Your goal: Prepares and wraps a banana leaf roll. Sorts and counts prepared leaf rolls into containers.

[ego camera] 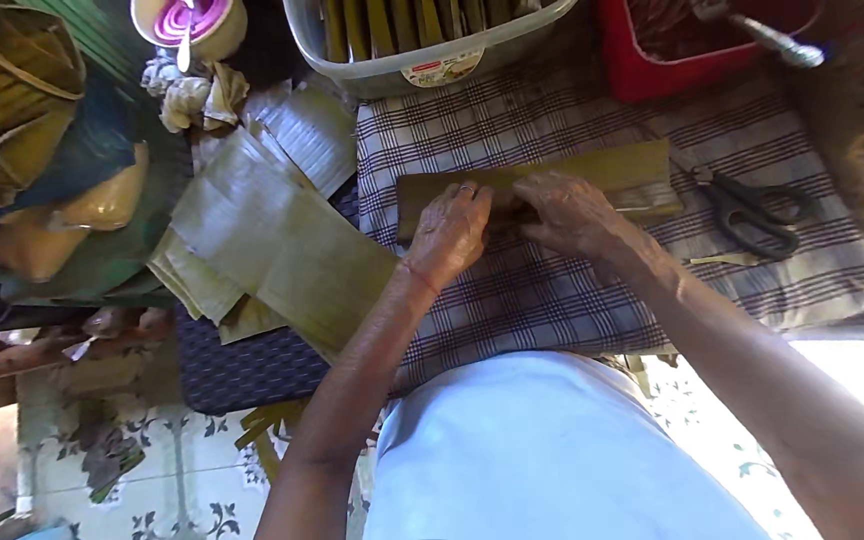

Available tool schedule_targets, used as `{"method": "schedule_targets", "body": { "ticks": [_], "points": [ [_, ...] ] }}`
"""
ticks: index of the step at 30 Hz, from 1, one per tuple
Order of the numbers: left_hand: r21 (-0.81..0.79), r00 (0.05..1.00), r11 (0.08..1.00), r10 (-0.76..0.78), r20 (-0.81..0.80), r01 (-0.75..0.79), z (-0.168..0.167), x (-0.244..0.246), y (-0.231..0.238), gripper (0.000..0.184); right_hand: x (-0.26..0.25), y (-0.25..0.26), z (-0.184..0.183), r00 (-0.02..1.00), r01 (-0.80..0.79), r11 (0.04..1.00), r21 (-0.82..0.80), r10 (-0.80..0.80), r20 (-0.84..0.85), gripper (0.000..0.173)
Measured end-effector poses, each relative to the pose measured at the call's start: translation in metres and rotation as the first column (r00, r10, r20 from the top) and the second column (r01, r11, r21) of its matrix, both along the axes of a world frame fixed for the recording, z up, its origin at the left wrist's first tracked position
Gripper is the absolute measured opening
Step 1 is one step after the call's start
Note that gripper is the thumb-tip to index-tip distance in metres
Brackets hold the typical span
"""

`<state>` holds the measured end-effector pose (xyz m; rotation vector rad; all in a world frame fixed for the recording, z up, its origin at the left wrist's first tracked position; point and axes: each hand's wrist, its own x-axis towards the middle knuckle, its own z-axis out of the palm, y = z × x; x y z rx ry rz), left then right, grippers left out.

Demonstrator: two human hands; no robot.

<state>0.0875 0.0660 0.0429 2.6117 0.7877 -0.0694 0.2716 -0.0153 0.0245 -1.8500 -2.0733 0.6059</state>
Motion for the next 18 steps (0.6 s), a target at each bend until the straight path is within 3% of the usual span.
{"method": "schedule_targets", "body": {
  "ticks": [5, 8, 10, 14, 18],
  "points": [
    [-0.079, 0.994, 0.997, 0.018, -0.106, -0.026, 0.005, -0.021, 0.021, 0.036, 0.006, -0.004, 0.013, 0.998, 0.053, 0.986, -0.155, -0.047, 0.045, 0.038],
    [-0.112, 0.996, 0.994, -0.009, -0.089, -0.001, 0.004, -0.03, 0.029, 0.036, -0.001, -0.002, 0.026, 0.99, 0.082, 0.961, -0.263, -0.048, 0.134, 0.046],
    [-0.134, 0.995, 0.991, -0.03, -0.1, 0.016, 0.005, -0.029, 0.031, 0.036, -0.015, 0.002, 0.025, 0.993, 0.049, 0.977, -0.21, -0.026, 0.113, 0.046],
    [-0.102, 0.99, 0.995, -0.021, -0.138, 0.007, 0.006, -0.024, 0.029, 0.05, -0.046, 0.009, 0.0, 0.999, -0.036, 0.991, 0.127, 0.038, -0.019, 0.026],
    [-0.09, 0.989, 0.996, 0.009, -0.148, -0.023, 0.015, -0.024, 0.018, 0.046, -0.026, -0.008, 0.01, 0.997, 0.048, 0.999, 0.003, -0.048, 0.063, 0.029]
  ]
}}
